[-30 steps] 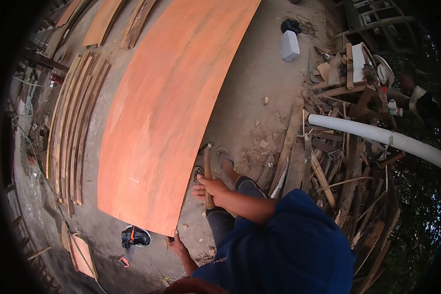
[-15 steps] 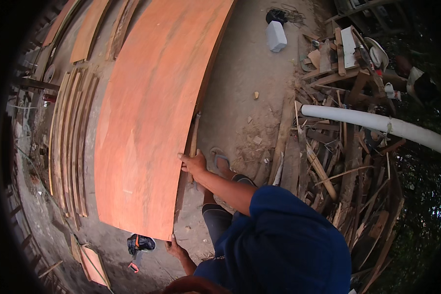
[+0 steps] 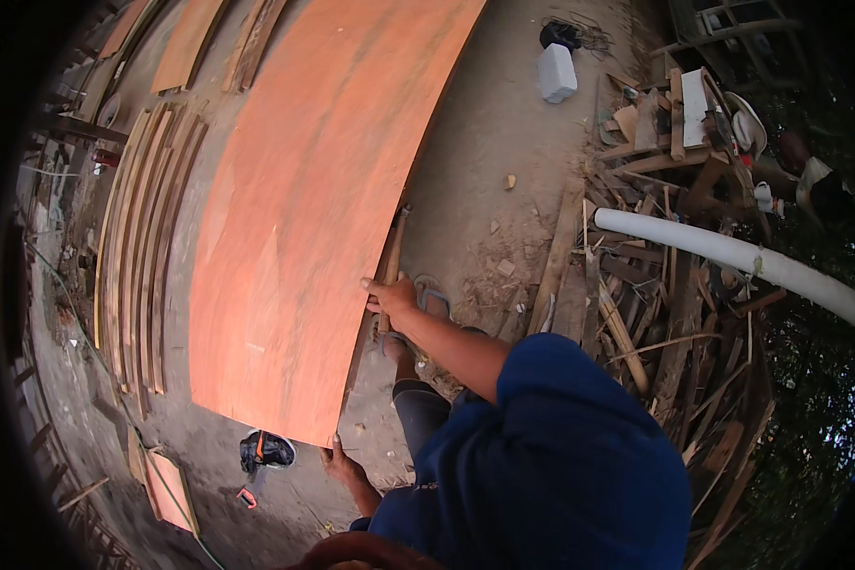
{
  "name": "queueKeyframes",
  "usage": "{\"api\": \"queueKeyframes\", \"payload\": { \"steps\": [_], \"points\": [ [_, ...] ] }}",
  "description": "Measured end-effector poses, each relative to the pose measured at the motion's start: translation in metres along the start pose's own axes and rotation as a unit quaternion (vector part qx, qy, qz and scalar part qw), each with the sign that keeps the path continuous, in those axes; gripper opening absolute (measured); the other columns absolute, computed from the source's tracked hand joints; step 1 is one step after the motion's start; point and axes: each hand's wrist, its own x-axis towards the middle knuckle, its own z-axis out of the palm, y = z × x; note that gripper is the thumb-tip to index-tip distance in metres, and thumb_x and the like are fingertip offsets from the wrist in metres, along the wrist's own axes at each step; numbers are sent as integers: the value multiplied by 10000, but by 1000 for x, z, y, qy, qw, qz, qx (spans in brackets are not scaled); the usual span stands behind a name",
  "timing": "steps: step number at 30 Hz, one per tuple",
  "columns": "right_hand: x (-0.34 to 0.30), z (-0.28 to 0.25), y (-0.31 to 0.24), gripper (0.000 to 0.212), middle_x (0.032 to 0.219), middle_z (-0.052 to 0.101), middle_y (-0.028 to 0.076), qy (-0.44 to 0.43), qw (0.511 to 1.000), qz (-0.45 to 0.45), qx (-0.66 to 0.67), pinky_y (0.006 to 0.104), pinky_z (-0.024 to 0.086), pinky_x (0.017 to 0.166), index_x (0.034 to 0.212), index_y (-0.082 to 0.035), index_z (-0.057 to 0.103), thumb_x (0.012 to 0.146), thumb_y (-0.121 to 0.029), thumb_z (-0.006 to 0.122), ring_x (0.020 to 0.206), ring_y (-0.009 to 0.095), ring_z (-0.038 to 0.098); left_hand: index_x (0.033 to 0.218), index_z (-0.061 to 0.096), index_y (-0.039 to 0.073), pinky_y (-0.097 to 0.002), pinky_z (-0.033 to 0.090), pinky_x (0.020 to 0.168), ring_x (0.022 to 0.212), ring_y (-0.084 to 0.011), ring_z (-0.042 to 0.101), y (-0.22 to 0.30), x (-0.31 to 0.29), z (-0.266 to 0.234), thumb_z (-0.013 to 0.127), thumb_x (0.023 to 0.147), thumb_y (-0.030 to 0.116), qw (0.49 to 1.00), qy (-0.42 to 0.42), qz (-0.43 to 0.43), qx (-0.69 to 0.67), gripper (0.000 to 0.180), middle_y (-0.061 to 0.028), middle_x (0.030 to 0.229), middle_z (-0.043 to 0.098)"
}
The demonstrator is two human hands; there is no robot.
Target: The person hammers nails into a large curved wooden plank and then picks up a handsaw.
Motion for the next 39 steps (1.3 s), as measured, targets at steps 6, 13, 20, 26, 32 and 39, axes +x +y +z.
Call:
{"api": "queueKeyframes", "payload": {
  "steps": [6, 13, 20, 26, 32, 39],
  "points": [
    [0, -1, 0, 449, 1035, 685, 101, 2, 1000, -6, -10, 362, 630, 682, 1149, -33, 524, 827, -133, 820, 845, 211, 690, 1476, 423, -58, -368, 386, 1076, 1227, -247, 534, -7, 7, -11, 719, 853, -1, 1000, -14, -23, 8, 692, -185, 1381, 556],
    [-1, 1, -9, 470, 1069, 661, 148, -23, 999, 2, -42, 378, 631, 733, 1165, 12, 509, 841, -139, 814, 871, 244, 699, 1561, 249, -19, -384, 379, 1112, 1284, -264, 519, -10, 11, -10, 722, 831, -60, 997, 31, 3, -76, 871, -207, 1451, 497],
    [4, 1, -13, 516, 1079, 658, 184, -5, 998, -2, -69, 379, 636, 706, 1184, 35, 470, 832, -114, 816, 850, 272, 711, 1548, 239, -54, -386, 378, 1117, 1320, -277, 493, -6, 15, -12, 729, 827, -60, 999, -9, 3, -47, 871, -228, 1469, 469],
    [29, -10, 10, 582, 1026, 685, 160, 28, 997, 55, -40, 376, 635, 700, 1210, 32, 516, 775, -133, 866, 837, 265, 710, 1325, 525, -112, -491, 433, 1039, 1249, -397, 514, 86, 2, 44, 751, 870, 309, 921, 52, 123, 365, 660, -289, 1301, 543],
    [18, -9, 3, 478, 840, 661, 102, 7, 999, 45, 2, 322, 542, 486, 1103, 2, 536, 752, -50, 857, 606, 197, 637, 1252, 574, -49, -515, 407, 1061, 1305, -435, 457, 238, 55, 328, 741, 891, 200, 817, -190, 446, 313, 469, -263, 1409, 468],
    [43, 2, 50, 570, 800, 694, 127, -1, 992, -7, -125, 362, 559, 566, 1034, 8, 570, 650, -222, 923, 636, 205, 687, 1507, 331, -25, -618, 227, 1158, 1462, -494, 214, 280, 72, 690, 657, 898, 513, 630, -262, 584, 439, 876, -260, 1600, 234]
  ]
}}
